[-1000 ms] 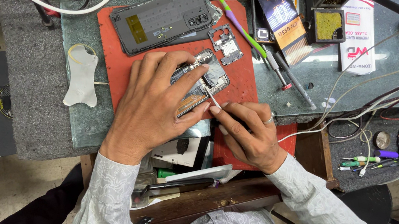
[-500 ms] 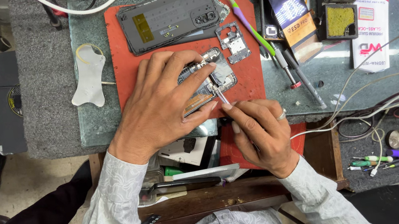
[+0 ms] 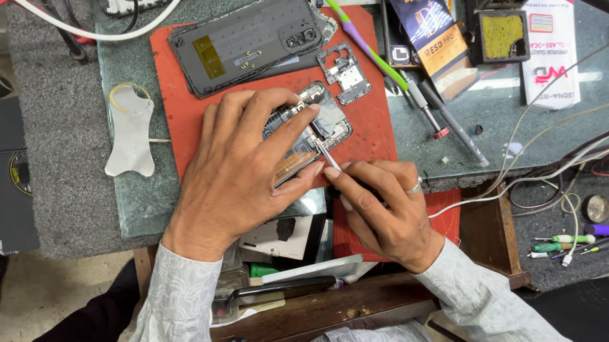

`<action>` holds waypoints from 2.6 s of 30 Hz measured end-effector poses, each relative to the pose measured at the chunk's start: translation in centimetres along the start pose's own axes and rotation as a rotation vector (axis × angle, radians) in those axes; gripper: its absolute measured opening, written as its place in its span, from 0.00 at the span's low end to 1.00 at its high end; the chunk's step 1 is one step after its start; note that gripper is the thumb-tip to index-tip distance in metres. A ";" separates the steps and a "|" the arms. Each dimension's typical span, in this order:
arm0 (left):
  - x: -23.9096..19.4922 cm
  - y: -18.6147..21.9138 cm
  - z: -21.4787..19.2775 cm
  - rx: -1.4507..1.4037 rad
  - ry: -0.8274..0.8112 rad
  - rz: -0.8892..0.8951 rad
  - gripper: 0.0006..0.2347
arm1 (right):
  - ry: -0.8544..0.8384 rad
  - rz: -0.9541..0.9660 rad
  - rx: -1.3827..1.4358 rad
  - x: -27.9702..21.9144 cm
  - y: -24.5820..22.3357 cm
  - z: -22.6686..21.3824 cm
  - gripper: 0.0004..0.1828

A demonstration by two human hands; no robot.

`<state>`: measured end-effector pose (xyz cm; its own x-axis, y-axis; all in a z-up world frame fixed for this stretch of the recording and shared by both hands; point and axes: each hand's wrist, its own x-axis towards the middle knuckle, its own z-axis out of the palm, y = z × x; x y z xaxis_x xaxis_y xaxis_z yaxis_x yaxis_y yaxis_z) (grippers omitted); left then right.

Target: The person uses tweezers to remove a black adhesive strip and a metal bracket from the interior of a disassembled smartphone. They then place the bracket on the workbench and continue to handle the phone chassis and internal components.

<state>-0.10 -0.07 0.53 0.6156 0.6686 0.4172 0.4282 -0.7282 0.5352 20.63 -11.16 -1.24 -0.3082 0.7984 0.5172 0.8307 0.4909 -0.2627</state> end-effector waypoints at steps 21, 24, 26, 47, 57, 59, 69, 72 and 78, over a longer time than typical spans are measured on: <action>-0.5 0.7 -0.4 0.037 0.070 -0.001 0.19 | 0.050 -0.020 0.055 -0.8 0.5 -0.3 0.24; -0.9 1.1 -0.3 0.067 0.097 -0.006 0.18 | 0.113 -0.002 0.095 -0.8 0.7 -0.7 0.22; -1.3 1.4 -0.2 0.073 0.101 -0.005 0.17 | 0.132 0.023 0.100 -0.7 0.6 -0.9 0.21; -1.5 1.7 -0.1 0.057 0.110 -0.055 0.12 | 0.142 0.083 0.286 2.8 1.0 -0.9 0.16; -1.2 1.7 0.4 0.178 0.032 -0.091 0.17 | 0.137 0.096 0.214 2.5 1.1 -0.8 0.15; -1.2 1.7 0.4 0.193 0.029 -0.093 0.17 | 0.141 0.095 0.213 2.5 1.0 -0.8 0.15; -1.4 1.5 0.6 0.202 0.028 -0.080 0.18 | 0.142 0.091 0.212 2.3 1.1 -0.6 0.15; -1.4 1.4 0.7 0.201 0.030 -0.078 0.18 | 0.137 0.096 0.222 2.4 1.1 -0.6 0.14; -1.5 1.4 0.7 0.203 0.029 -0.080 0.18 | 0.123 0.092 0.211 2.6 1.0 -0.8 0.15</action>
<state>0.05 -2.20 0.17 0.5567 0.7272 0.4016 0.6010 -0.6863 0.4096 21.07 -8.90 0.48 -0.1666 0.8008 0.5753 0.7332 0.4907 -0.4707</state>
